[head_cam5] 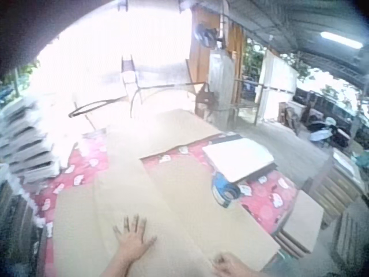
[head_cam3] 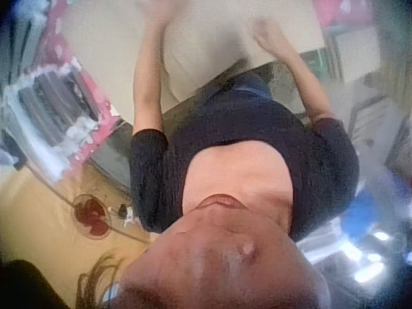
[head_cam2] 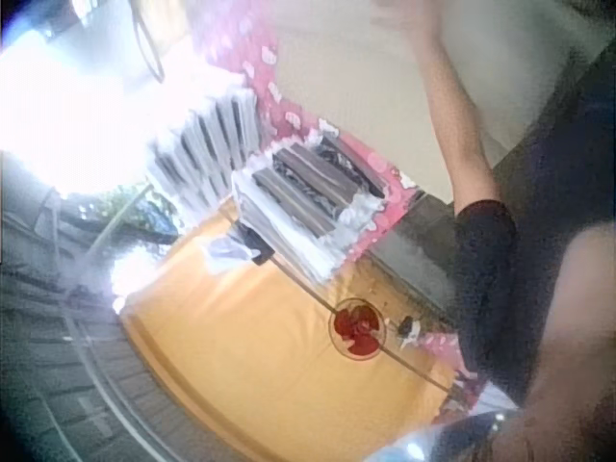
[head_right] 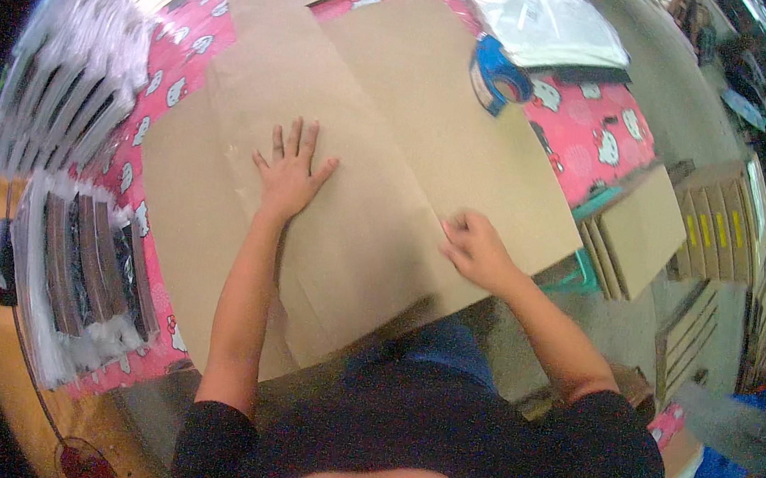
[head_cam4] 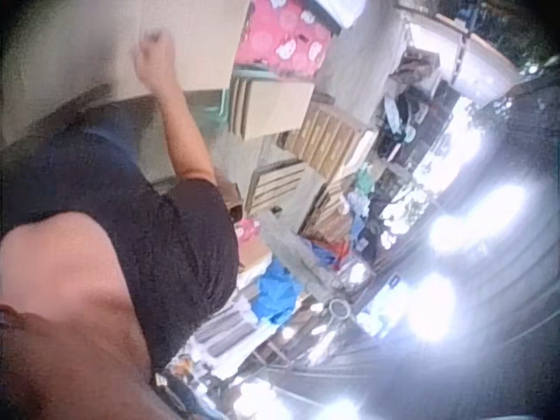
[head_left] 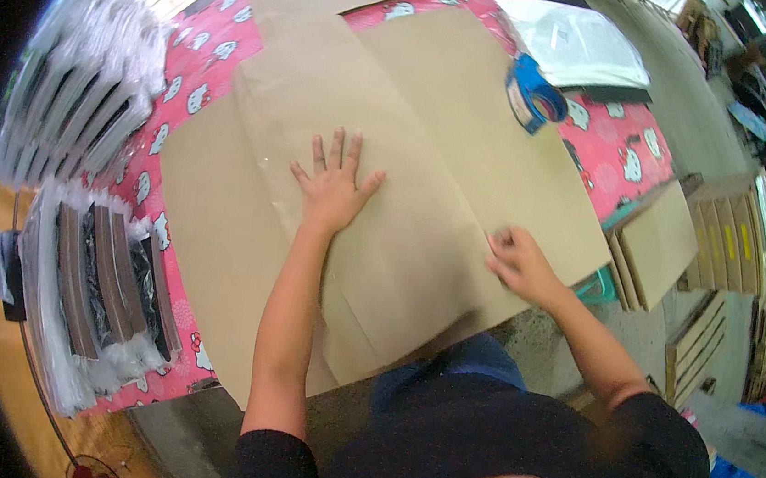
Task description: The person wraps rectangular items in brown paper and secures the packaging with clear tape using a tape dispenser. They place the wrapped item to the side, then take a new item from a stack and repeat the wrapping and taping process.
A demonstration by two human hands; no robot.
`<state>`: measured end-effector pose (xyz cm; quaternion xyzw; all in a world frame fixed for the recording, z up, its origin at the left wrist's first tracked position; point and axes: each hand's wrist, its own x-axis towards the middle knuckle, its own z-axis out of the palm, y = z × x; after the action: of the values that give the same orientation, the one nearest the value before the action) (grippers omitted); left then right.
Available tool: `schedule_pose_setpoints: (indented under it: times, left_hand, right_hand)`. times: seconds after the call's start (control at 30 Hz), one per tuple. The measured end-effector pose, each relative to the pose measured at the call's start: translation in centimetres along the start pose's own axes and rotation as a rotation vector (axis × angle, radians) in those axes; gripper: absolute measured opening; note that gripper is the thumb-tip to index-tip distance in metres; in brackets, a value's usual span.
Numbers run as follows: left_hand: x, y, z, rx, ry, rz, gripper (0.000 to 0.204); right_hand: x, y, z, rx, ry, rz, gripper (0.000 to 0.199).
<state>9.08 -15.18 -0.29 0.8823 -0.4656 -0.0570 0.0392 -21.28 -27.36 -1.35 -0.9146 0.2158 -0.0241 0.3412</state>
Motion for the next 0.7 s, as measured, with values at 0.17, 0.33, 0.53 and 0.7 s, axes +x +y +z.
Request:
schedule_pose_setpoints:
  times: [0.17,0.33,0.53,0.7]
  left_hand:
    - [-4.8,5.4,1.3,0.126,-0.063,0.381,0.058]
    - [-8.3,4.1,-0.7,-0.244,-0.359,0.771,0.056]
    - [-7.6,-3.1,0.4,0.023,0.059,0.277,0.063]
    - [-7.9,-3.3,0.6,-0.023,0.104,0.293,0.063]
  right_hand:
    - [-8.8,-2.2,-1.5,-0.257,0.087,0.003,0.084]
    - [-4.5,-0.1,3.0,-0.460,0.458,0.127,0.084]
    - [0.9,-6.7,12.8,-0.628,0.351,0.347,0.069]
    - [-0.1,-8.5,15.2,0.819,-0.112,0.225,0.079]
